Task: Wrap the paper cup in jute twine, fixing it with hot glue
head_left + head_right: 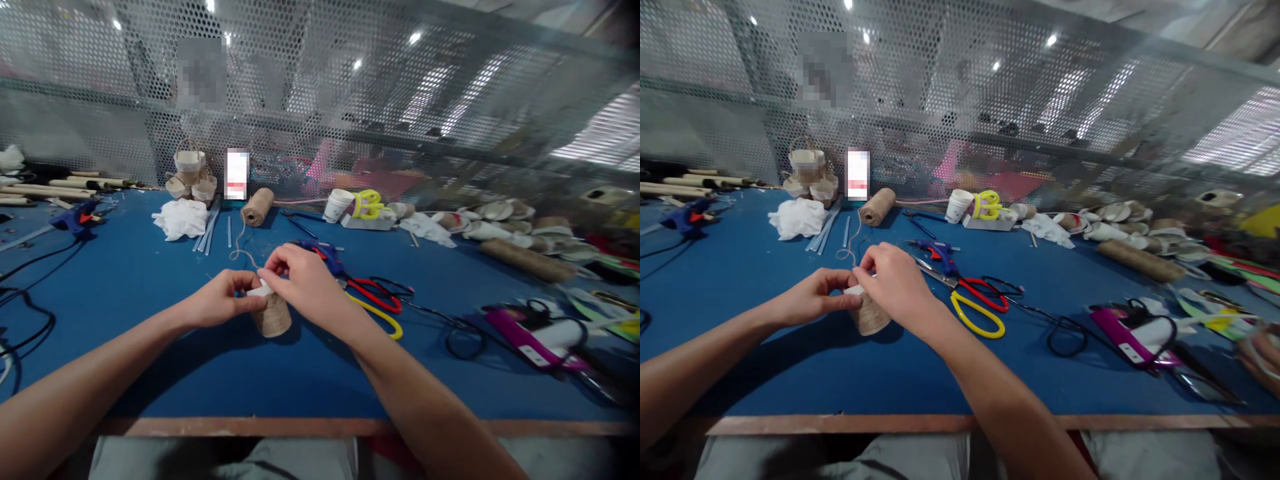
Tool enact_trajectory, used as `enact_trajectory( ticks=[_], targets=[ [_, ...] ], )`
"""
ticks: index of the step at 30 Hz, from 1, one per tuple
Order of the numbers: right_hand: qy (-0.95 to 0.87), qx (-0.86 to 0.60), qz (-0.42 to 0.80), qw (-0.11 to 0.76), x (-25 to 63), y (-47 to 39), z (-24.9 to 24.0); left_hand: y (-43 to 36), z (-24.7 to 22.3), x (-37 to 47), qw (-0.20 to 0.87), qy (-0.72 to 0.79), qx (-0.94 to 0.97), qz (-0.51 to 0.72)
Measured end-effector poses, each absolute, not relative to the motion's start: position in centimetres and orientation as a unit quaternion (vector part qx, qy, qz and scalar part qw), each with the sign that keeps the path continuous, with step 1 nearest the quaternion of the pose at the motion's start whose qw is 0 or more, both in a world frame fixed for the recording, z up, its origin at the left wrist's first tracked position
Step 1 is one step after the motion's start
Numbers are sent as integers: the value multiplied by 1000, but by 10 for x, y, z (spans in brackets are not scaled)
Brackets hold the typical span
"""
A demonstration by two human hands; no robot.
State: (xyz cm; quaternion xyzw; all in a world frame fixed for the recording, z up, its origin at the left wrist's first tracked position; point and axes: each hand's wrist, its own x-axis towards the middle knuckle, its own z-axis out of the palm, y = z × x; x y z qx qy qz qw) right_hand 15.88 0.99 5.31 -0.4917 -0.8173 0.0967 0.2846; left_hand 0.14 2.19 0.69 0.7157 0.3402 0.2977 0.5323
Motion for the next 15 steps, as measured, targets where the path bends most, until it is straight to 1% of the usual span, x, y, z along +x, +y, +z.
enact_trajectory(
  ticks=[3,6,11,15],
  targets=[
    [-764,-513,154,360,172,10,50,21,10,3,568,361,674,304],
    [-713,-520,215,418,185,7,45,19,12,4,610,351,634,321],
    [-648,-499,324,475,194,4,33,15,15,6,638,333,612,327],
    [-617,-483,366,502,196,4,26,13,14,5,653,316,608,322]
  ],
)
